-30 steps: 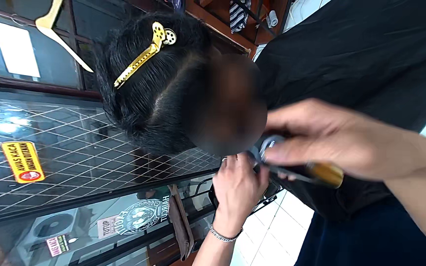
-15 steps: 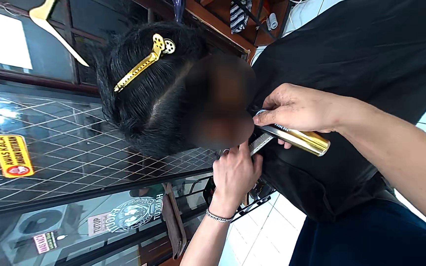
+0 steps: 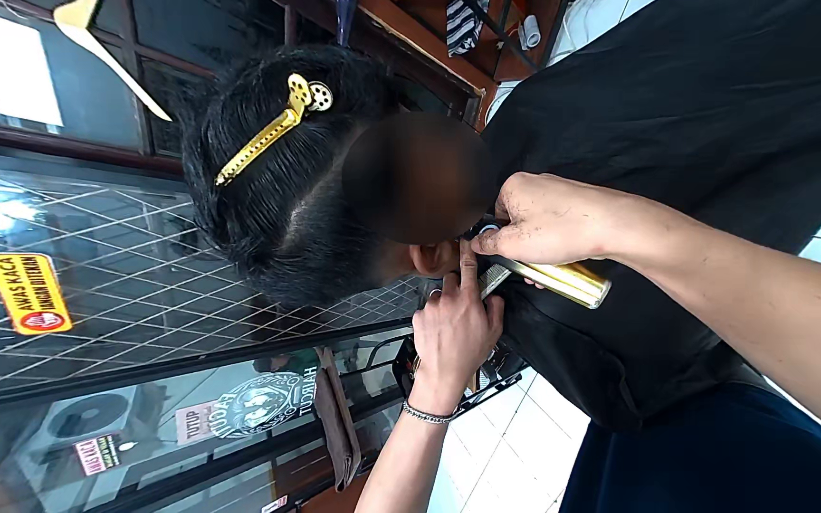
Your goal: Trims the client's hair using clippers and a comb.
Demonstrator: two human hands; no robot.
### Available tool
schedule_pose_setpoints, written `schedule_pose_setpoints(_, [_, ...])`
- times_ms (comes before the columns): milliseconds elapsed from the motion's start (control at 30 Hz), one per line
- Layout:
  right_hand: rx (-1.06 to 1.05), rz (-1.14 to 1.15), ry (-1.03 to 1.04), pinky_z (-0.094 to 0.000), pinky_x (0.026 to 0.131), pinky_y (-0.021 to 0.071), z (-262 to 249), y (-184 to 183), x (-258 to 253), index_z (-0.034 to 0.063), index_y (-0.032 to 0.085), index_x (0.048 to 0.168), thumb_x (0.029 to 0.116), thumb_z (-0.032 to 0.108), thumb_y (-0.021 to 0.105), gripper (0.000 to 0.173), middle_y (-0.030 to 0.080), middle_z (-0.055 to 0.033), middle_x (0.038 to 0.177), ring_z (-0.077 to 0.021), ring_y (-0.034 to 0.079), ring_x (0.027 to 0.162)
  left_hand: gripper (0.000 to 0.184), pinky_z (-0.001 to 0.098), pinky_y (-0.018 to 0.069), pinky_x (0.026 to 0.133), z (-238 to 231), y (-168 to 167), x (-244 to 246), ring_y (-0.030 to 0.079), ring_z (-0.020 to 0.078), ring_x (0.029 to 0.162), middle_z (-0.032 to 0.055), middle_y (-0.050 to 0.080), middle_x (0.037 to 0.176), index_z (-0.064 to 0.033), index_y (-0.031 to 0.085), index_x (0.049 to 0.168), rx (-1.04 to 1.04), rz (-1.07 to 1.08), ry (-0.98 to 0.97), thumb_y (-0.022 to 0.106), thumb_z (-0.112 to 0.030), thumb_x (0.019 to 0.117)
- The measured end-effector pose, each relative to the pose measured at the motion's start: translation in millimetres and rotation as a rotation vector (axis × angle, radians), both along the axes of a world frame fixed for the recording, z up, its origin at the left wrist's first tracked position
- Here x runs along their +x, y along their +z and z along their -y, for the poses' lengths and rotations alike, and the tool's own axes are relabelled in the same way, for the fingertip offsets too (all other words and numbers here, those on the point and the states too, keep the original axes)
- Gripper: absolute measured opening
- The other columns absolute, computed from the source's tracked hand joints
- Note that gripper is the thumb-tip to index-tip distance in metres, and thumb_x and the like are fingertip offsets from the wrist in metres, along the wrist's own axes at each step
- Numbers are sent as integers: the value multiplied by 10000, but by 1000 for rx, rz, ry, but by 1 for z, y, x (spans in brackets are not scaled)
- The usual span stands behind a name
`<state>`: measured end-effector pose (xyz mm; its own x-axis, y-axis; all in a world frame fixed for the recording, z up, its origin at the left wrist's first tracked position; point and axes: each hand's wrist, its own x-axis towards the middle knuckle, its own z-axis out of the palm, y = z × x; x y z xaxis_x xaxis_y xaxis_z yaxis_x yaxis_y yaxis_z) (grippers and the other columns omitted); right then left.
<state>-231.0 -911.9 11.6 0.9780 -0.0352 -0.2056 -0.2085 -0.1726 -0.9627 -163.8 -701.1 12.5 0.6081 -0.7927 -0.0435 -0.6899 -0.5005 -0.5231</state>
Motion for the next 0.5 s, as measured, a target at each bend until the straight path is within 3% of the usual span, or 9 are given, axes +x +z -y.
schedule_pose_setpoints(167, [102, -69, 30, -300, 510, 550, 3, -9, 7, 85, 628, 748, 1048, 332, 573, 392, 638, -49, 617, -116, 630, 502, 675, 484, 487, 486, 1, -2, -1, 662, 332, 616, 140, 692, 842, -86, 454, 1547, 23, 9, 1, 541, -366, 939])
schedule_pose_setpoints(300, [228, 174, 62, -327, 362, 569, 2, -57, 28, 100, 631, 701, 1011, 413, 610, 441, 650, -47, 550, -111, 630, 405, 661, 474, 485, 486, 1, -3, -1, 660, 329, 621, 138, 687, 840, -68, 476, 1526, 17, 22, -7, 536, -365, 939])
schedule_pose_setpoints(400, [123, -7, 25, -298, 496, 540, 3, -10, 10, 93, 615, 733, 1042, 332, 581, 393, 633, -43, 610, -110, 621, 490, 645, 481, 491, 486, 2, -3, -1, 668, 339, 629, 143, 687, 846, -45, 509, 1488, 5, 15, -13, 560, -355, 925])
schedule_pose_setpoints(500, [156, 76, -7, -275, 509, 553, 2, -5, 3, 88, 634, 777, 1044, 309, 589, 349, 646, -31, 635, -95, 634, 513, 600, 492, 498, 488, 2, -2, -2, 676, 343, 636, 144, 688, 835, -52, 558, 1441, 5, 10, -8, 569, -356, 924])
